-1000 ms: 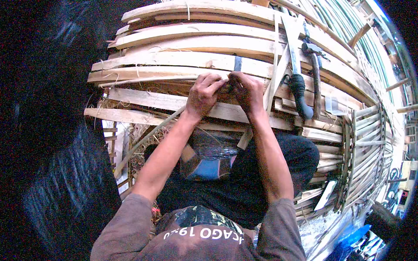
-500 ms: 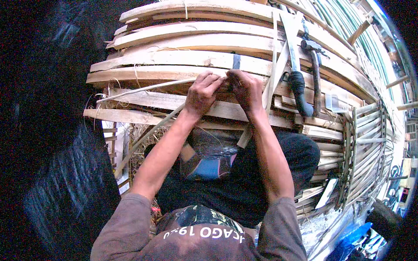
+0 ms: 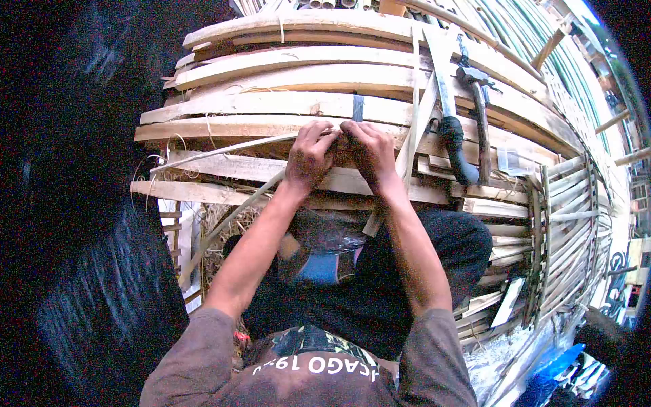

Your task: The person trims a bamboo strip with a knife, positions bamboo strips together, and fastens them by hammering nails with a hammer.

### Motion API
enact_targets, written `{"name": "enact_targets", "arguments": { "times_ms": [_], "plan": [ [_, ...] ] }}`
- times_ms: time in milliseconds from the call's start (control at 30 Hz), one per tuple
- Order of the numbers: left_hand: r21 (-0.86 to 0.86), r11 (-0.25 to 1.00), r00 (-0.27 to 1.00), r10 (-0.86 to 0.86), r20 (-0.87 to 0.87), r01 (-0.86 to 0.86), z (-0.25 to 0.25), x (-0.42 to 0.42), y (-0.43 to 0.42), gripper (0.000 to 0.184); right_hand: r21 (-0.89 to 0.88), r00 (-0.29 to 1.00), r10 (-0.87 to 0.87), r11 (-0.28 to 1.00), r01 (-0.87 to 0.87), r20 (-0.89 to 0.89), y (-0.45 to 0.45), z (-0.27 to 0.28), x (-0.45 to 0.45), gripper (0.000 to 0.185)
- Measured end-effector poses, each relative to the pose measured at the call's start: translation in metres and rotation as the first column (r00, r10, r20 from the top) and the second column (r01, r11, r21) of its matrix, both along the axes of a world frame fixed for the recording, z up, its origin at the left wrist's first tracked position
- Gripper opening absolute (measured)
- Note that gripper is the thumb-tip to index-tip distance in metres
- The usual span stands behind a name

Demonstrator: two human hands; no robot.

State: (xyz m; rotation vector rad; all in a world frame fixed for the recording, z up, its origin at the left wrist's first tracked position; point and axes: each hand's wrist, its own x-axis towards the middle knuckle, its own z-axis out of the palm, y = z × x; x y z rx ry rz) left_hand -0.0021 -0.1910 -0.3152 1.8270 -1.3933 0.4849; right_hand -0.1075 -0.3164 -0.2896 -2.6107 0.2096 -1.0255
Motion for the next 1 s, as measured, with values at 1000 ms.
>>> {"name": "enact_targets", "arguments": {
  "times_ms": [1000],
  "plan": [
    [-0.262, 0.962, 0.772, -0.113, -0.626, -0.072, -0.011, -0.011, -0.030, 0.068, 0.150, 0.997, 0.029, 0.988, -0.039, 0.069, 0.001, -0.009, -0.005, 0.033]
  ]
}}
